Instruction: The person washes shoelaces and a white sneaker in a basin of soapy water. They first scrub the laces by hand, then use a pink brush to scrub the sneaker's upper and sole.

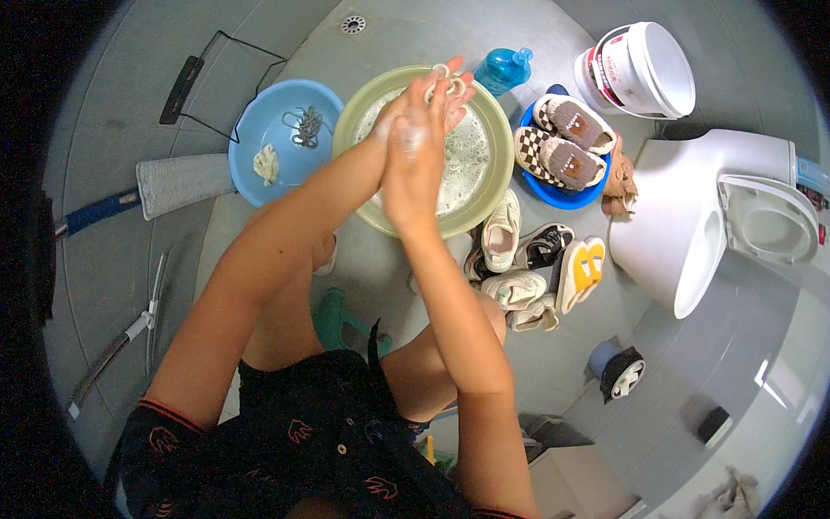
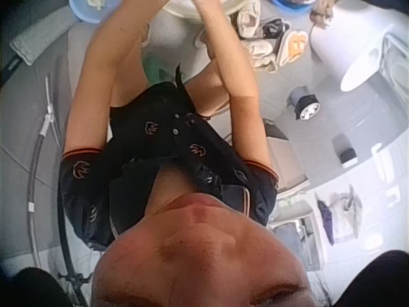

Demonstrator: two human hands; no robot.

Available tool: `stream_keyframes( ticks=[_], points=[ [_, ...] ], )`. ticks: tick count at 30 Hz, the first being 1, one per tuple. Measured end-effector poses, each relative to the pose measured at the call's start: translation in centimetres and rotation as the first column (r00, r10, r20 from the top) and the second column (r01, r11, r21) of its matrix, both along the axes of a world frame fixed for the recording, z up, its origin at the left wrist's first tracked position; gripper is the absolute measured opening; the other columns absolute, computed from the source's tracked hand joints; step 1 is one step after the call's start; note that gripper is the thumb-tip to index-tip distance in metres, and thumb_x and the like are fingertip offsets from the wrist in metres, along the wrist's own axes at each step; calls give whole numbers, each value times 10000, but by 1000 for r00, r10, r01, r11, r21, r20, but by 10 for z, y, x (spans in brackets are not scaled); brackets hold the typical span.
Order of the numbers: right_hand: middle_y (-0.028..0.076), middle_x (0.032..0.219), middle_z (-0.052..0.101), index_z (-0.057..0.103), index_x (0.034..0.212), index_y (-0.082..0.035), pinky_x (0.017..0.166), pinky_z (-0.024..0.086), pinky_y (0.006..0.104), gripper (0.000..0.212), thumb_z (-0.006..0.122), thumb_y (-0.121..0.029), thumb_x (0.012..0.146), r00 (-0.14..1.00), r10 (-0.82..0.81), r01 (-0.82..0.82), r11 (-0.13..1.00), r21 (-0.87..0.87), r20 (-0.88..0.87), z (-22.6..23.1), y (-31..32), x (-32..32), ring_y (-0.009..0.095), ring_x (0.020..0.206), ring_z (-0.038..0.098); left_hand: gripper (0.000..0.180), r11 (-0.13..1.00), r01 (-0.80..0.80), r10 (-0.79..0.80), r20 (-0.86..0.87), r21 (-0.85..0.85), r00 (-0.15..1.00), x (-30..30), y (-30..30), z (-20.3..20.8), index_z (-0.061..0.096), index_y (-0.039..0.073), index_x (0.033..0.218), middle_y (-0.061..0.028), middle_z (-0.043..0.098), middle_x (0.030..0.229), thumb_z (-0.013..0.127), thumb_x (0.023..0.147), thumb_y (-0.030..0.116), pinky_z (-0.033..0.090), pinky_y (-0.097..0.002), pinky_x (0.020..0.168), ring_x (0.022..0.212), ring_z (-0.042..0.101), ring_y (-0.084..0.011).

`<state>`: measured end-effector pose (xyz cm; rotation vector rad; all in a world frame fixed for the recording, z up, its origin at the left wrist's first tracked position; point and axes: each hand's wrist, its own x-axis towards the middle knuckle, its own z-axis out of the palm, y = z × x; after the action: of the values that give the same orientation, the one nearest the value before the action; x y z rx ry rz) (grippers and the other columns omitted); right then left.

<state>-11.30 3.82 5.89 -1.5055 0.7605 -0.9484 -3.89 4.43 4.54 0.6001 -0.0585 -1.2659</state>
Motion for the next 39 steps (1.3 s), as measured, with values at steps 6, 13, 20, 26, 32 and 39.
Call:
stream_keyframes(
  ticks=[6, 13, 20, 26, 32, 39],
  points=[
    [233, 1455, 252, 345, 1368, 22, 1110, 167, 368, 487, 386, -252, 967, 949, -285, 290, 957, 23, -135, -31, -43, -20, 297, 1377, 207, 506, 950, 226, -238, 30, 214, 971, -53, 29, 4, 388, 68, 1340, -74, 404, 1370, 375, 971, 414, 324, -329, 1039, 1237, 406, -161],
    [237, 1444, 272, 296, 1374, 60, 1099, 204, 343, 556, 393, -308, 970, 970, -143, 143, 990, -13, -195, -4, 40, 2, 298, 1361, 247, 525, 1000, 4, -5, 341, 3, 940, -8, 16, -38, 303, 33, 1404, -96, 373, 1414, 375, 982, 336, 262, -273, 1060, 1291, 348, -167],
    [231, 1472, 201, 246, 1393, 61, 1115, 151, 348, 582, 353, -336, 980, 956, -243, 274, 938, 211, -163, -48, -2, -20, 303, 1382, 179, 484, 975, 187, -196, 65, 117, 979, -49, 31, -4, 366, 33, 1376, -75, 396, 1404, 382, 982, 313, 240, -294, 1075, 1286, 354, -162],
    [239, 1460, 230, 240, 1390, 68, 1108, 169, 349, 536, 330, -269, 983, 972, -208, 219, 970, 102, -108, -31, 31, -11, 300, 1374, 206, 571, 975, 206, -217, 160, 82, 963, -30, 15, -30, 286, 69, 1420, -61, 312, 1453, 416, 961, 383, 198, -289, 1091, 1326, 284, -159],
    [226, 1286, 450, 339, 1337, 55, 998, 336, 341, 526, 393, -309, 962, 930, -340, 367, 882, 297, -139, -49, -6, -25, 287, 1218, 430, 555, 941, 335, -338, 107, 48, 935, -49, 27, -3, 233, 91, 1442, -76, 208, 1502, 350, 977, 371, 139, -310, 1113, 1376, 185, -177],
    [244, 1472, 191, 206, 1413, 39, 1096, 205, 346, 559, 324, -293, 979, 943, -263, 289, 951, 108, -202, -26, 21, -14, 331, 1369, 210, 526, 955, 295, -298, 103, 47, 949, -34, 19, -12, 249, 85, 1434, -80, 285, 1465, 282, 997, 377, 216, -310, 1095, 1320, 303, -165]
  ],
)
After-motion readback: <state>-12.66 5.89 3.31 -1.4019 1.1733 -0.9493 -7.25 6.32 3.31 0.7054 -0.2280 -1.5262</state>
